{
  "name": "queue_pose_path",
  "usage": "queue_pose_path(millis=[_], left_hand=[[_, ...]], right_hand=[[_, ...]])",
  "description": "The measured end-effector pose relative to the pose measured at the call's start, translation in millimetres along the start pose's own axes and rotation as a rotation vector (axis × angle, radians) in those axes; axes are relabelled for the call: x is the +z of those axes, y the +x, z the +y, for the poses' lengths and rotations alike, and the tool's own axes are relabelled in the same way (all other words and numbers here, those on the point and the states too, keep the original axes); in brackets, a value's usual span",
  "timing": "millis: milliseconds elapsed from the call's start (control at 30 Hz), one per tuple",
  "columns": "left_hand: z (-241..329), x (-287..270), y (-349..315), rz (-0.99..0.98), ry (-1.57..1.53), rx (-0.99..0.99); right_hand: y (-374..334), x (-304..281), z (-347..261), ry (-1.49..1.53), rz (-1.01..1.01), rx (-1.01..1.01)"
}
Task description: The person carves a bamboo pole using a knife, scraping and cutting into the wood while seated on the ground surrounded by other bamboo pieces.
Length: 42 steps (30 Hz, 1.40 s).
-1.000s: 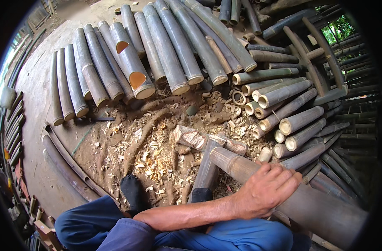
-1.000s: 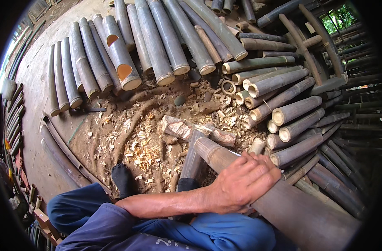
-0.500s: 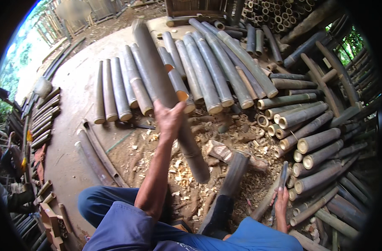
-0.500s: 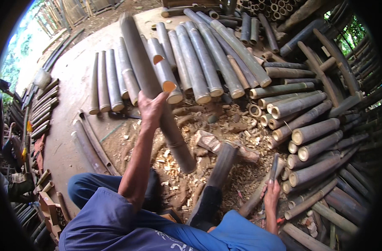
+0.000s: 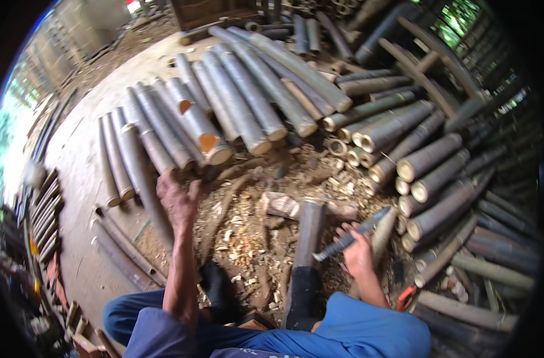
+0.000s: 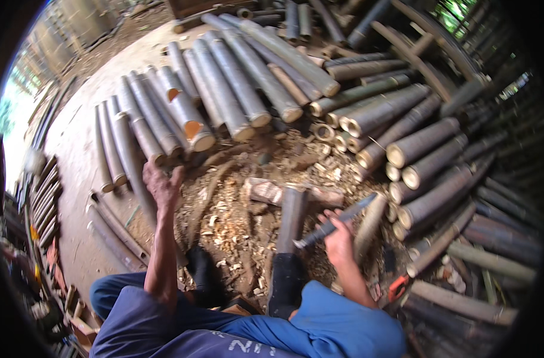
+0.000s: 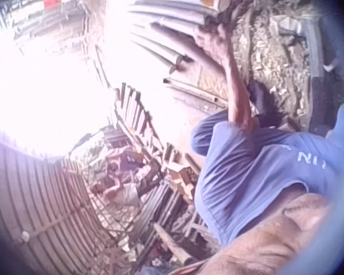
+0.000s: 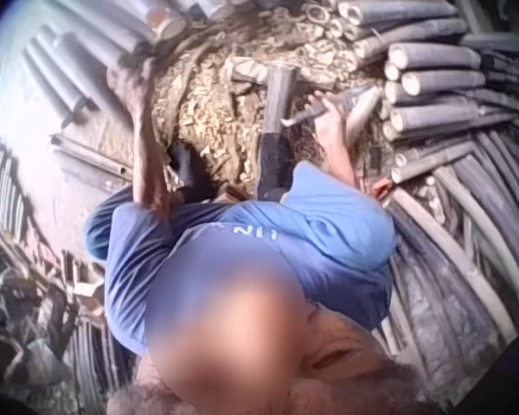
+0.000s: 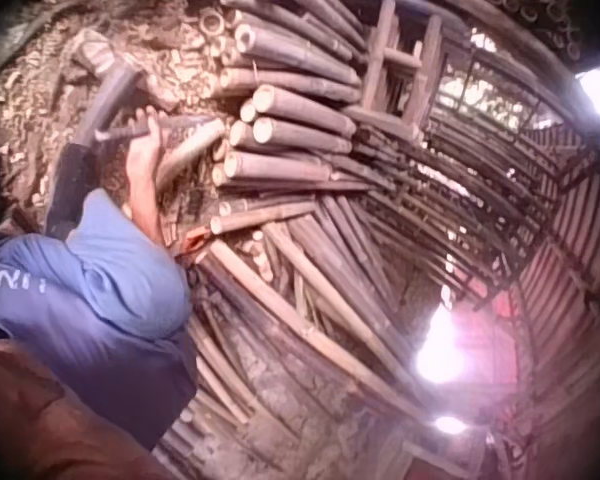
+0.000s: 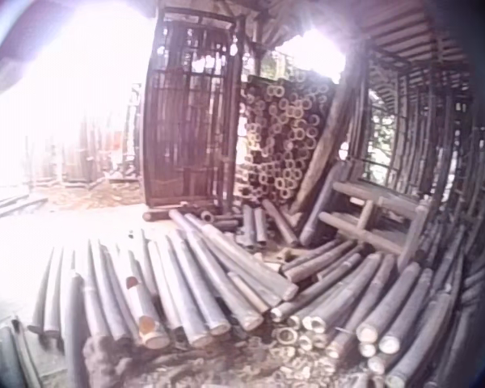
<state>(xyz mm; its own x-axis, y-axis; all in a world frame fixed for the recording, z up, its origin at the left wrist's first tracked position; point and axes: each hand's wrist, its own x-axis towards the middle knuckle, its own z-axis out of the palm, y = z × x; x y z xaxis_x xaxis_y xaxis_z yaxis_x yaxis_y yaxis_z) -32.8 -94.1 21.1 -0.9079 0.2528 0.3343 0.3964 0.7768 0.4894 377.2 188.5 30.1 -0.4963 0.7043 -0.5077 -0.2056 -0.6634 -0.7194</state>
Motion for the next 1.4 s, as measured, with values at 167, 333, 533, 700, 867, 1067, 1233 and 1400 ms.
queue_pose_path(millis=[167, 333, 533, 700, 867, 1067, 1233, 1400], left_hand=[[198, 23, -109, -0.947, -0.609, 0.41], [207, 40, -107, -1.054, -0.53, 0.205], [117, 62, -27, -0.824, -0.506, 0.407], [135, 46, 20, -0.989, -0.404, 0.62], [139, 45, 24, -1.0, -0.18, 0.727], [139, 73, 21, -1.014, -0.161, 0.819], [144, 81, 13, -1.06, -0.111, 0.829], [135, 78, 12, -1.032, -0.104, 0.816]], right_hand=[[-6, 77, 20, -0.042, -0.134, -0.096], [-17, 24, -8, -1.14, -0.018, -0.386], [-39, -116, 2, -1.693, 0.572, 0.094], [-29, -176, 13, -1.441, 0.541, 0.19], [-56, -146, 9, -0.673, 0.417, 0.047], [-83, -79, -27, -0.395, 0.223, 0.007], [-71, -19, -67, -0.331, 0.015, -0.082], [-56, 27, -101, -0.439, -0.12, -0.112]])
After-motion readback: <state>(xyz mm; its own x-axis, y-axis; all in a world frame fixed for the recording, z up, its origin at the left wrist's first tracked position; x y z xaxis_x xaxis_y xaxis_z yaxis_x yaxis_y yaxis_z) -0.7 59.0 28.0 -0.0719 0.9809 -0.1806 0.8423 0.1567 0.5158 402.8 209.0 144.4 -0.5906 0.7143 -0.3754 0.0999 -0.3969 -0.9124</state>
